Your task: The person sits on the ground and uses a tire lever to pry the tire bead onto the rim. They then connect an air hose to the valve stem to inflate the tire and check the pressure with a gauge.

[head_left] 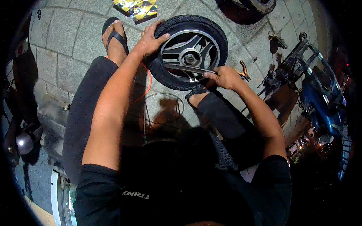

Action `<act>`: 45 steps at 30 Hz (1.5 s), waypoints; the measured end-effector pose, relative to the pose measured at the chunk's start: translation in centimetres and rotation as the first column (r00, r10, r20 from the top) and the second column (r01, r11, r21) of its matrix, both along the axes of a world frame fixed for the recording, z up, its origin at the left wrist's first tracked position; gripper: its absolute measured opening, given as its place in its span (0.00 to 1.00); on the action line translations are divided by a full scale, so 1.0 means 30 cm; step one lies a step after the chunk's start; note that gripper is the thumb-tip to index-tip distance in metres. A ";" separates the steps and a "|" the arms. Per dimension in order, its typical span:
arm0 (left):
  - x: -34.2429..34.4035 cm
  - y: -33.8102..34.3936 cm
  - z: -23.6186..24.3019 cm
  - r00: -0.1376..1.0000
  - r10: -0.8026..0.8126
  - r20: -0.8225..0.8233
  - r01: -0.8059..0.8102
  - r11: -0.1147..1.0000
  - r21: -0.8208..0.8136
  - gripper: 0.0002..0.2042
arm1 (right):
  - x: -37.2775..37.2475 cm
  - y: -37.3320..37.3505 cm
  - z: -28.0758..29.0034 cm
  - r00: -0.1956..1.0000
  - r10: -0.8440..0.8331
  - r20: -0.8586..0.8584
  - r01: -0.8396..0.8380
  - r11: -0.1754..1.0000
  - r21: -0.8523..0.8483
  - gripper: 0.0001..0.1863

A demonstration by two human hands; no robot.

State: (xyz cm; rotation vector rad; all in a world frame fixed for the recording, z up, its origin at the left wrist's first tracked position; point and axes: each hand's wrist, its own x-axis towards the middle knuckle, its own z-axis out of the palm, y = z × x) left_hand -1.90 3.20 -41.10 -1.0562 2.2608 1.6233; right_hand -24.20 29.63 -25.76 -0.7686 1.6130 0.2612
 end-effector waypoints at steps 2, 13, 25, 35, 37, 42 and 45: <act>-0.016 -0.012 0.017 1.000 -0.004 -0.019 0.004 1.000 0.004 0.39 | -0.014 -0.013 -0.022 0.999 0.031 -0.043 -0.032 0.999 -0.012 0.33; 0.015 0.013 -0.041 0.998 0.058 -0.016 -0.058 0.998 -0.029 0.37 | 0.396 -0.039 0.354 0.181 -0.974 0.138 0.727 0.227 0.648 0.17; 0.021 0.025 -0.015 0.992 0.068 -0.103 -0.076 0.994 -0.082 0.38 | 1.257 -0.201 0.129 0.322 -0.937 0.136 0.840 0.349 0.415 0.16; 0.249 0.141 0.024 0.969 0.223 0.107 -0.229 0.972 0.045 0.41 | 1.185 -0.067 0.137 0.061 -0.858 0.510 0.905 0.263 0.334 0.17; 0.254 0.151 0.042 0.962 0.227 0.151 -0.235 0.971 0.036 0.41 | 1.120 -0.057 0.214 -0.035 -0.887 0.461 0.884 0.188 0.428 0.17; 0.217 0.119 0.137 0.943 0.171 0.285 -0.219 0.964 0.149 0.47 | 0.926 0.097 0.222 0.724 -0.677 0.132 0.685 0.728 -0.023 0.26; 0.248 0.197 0.161 0.925 0.233 0.300 -0.244 0.970 0.002 0.46 | 0.658 0.035 0.450 0.942 -0.322 -0.094 0.322 0.946 -0.019 0.27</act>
